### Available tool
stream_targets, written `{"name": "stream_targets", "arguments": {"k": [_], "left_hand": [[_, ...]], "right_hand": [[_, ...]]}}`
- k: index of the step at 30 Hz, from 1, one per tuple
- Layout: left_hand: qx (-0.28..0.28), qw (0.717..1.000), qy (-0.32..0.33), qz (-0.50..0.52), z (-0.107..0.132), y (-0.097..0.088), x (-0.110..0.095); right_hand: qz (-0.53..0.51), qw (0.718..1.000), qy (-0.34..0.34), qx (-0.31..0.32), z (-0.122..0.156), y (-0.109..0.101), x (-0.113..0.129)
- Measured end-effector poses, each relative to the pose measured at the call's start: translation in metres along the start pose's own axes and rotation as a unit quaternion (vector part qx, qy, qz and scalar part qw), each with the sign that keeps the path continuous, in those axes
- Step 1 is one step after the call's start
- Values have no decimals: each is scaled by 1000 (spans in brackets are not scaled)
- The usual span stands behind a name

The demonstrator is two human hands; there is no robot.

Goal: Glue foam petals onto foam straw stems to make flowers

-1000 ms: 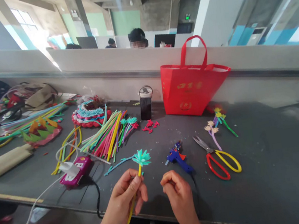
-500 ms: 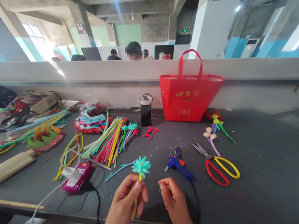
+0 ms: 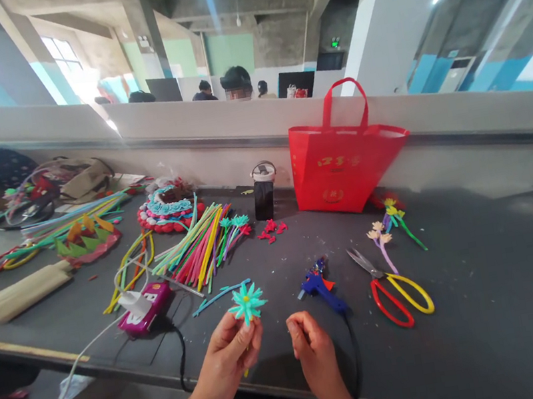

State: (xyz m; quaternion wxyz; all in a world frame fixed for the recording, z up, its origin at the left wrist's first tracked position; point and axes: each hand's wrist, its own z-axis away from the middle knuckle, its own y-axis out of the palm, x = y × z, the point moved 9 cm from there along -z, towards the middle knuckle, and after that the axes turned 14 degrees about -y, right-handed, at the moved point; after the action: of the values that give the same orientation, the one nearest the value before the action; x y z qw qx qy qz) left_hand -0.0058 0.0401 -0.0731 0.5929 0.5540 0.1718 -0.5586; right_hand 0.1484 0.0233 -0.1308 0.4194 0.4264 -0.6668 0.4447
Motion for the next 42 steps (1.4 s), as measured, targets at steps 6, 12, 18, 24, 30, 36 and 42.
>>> {"name": "stream_targets", "arguments": {"k": [6, 12, 18, 24, 30, 36, 42], "left_hand": [[3, 1000, 30, 5, -1, -10, 4], [17, 997, 80, 3, -1, -14, 2], [51, 994, 97, -9, 1, -11, 2], [60, 987, 119, -91, 7, -11, -9], [61, 981, 131, -130, 15, -12, -16], [84, 980, 108, -144, 19, -9, -13], [88, 982, 102, -132, 22, -11, -12]], "right_hand": [[-3, 1000, 11, 4, 1, 1, -7], [-2, 1000, 15, 3, 2, -1, -9], [-4, 1000, 7, 4, 1, 0, -4], [-138, 989, 53, -13, -6, -8, 11], [-222, 974, 2, 47, -11, -9, 88], [-219, 966, 12, 140, -12, 8, 120], [-154, 979, -6, 132, -17, 5, 124]]}}
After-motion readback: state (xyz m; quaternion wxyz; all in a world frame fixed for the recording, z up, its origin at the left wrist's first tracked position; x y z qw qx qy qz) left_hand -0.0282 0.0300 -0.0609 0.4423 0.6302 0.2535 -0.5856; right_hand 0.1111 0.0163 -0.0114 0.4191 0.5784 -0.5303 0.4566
